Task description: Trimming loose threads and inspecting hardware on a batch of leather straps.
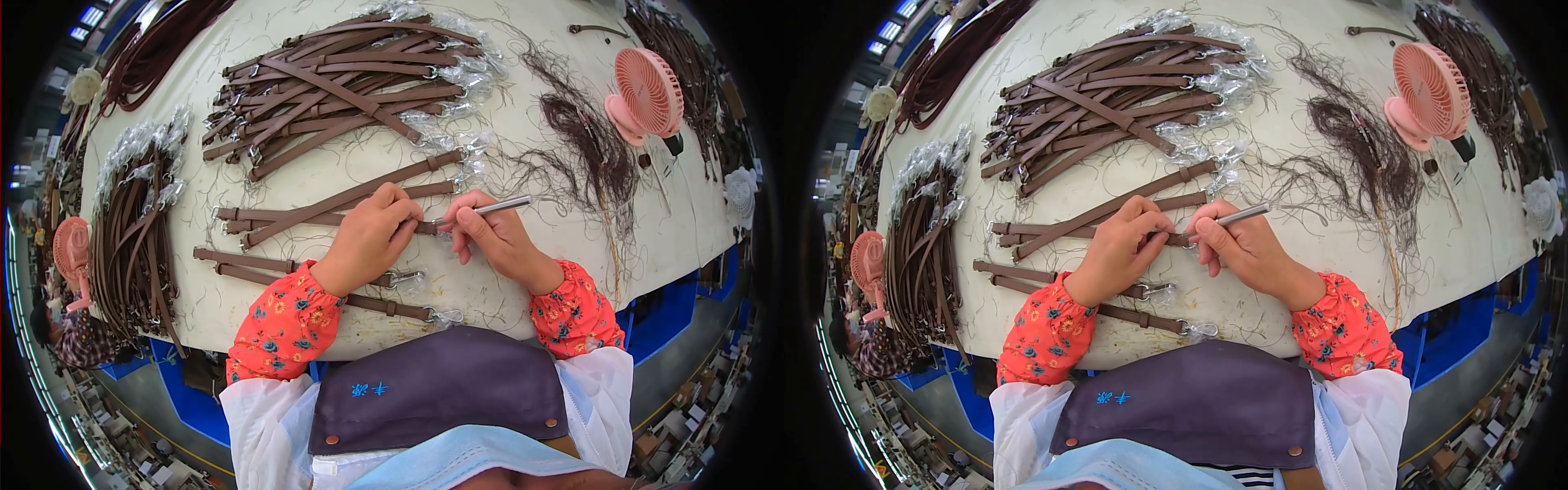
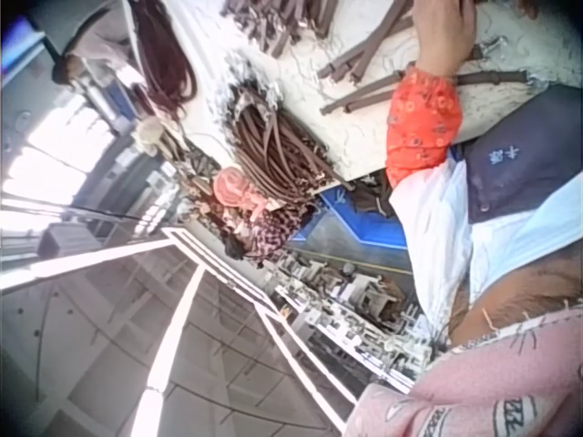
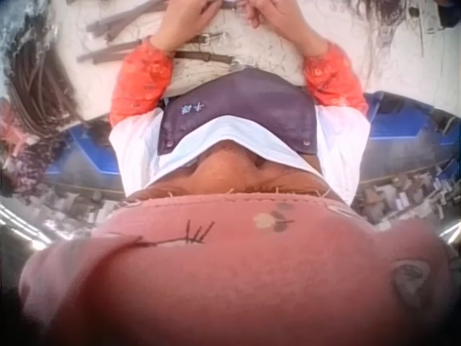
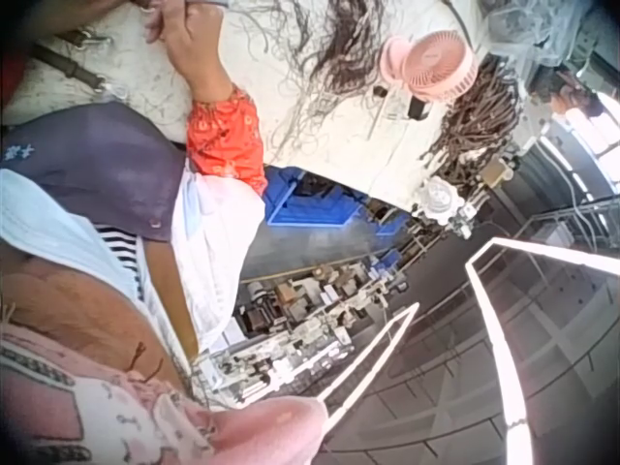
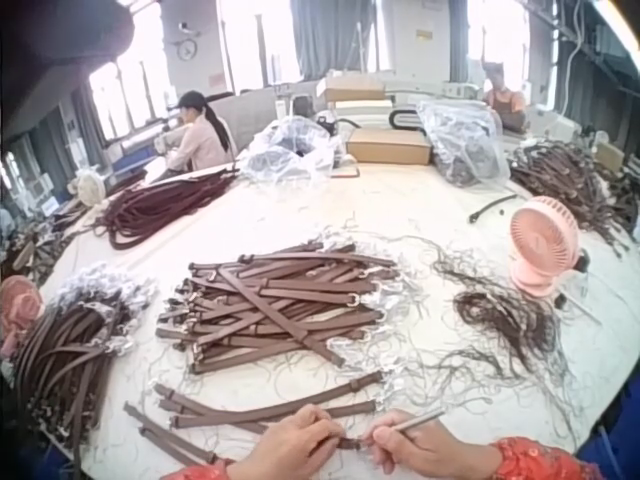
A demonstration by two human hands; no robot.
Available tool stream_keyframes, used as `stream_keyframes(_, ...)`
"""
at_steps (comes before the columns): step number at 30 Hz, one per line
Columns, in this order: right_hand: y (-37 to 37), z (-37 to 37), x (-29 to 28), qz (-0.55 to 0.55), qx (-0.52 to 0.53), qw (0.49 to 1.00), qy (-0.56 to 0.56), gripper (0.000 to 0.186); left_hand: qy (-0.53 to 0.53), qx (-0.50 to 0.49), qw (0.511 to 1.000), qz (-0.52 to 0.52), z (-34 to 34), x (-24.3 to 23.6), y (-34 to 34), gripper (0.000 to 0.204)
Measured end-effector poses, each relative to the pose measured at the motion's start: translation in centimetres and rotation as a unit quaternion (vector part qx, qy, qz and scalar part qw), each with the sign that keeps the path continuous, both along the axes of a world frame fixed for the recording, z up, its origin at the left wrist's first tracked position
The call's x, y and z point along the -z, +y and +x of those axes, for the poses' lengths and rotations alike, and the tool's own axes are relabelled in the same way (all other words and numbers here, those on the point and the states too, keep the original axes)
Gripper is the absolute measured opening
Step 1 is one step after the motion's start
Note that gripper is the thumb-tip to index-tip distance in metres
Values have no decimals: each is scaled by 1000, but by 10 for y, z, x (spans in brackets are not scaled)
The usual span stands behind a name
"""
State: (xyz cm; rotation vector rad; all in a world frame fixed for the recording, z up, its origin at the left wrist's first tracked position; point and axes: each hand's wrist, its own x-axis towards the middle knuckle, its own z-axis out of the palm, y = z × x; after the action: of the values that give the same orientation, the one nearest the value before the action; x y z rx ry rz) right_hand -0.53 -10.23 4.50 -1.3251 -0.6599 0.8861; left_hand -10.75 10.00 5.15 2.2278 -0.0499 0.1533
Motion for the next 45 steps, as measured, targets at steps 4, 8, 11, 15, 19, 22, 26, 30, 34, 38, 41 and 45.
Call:
stream_keyframes(4,0,1,-2,1,-9,1000,0,24,-68,2,997,33,1,7,-1,12)
stream_keyframes(8,-1,2,-3,-21,-27,999,1,28,8,-15,1000,-18,1,-4,-2,7)
stream_keyframes(11,-1,2,-3,-16,-27,999,-12,27,17,-18,998,-60,0,-5,0,6)
stream_keyframes(15,-1,2,-2,-19,-28,999,-11,28,21,-12,997,-77,-1,-2,3,7)
stream_keyframes(19,-1,2,-4,-26,-29,999,-9,28,33,3,995,-93,-1,-2,5,8)
stream_keyframes(22,0,3,-4,-20,-30,999,-12,28,21,12,994,-110,-2,0,8,9)
stream_keyframes(26,-1,1,-4,-2,-18,1000,-3,28,27,-30,993,-112,-2,-6,5,10)
stream_keyframes(30,-3,6,3,67,48,993,-81,23,70,58,996,-2,-3,-10,7,11)
stream_keyframes(34,-2,9,-1,69,121,967,-215,23,-59,18,994,96,5,-8,-1,14)
stream_keyframes(38,0,10,-6,58,139,954,-261,23,-114,-23,986,123,8,0,1,21)
stream_keyframes(41,-1,9,-10,37,106,956,-271,22,-61,34,988,138,1,1,14,27)
stream_keyframes(45,-3,7,-9,28,80,965,-247,23,62,62,993,84,-2,-10,21,28)
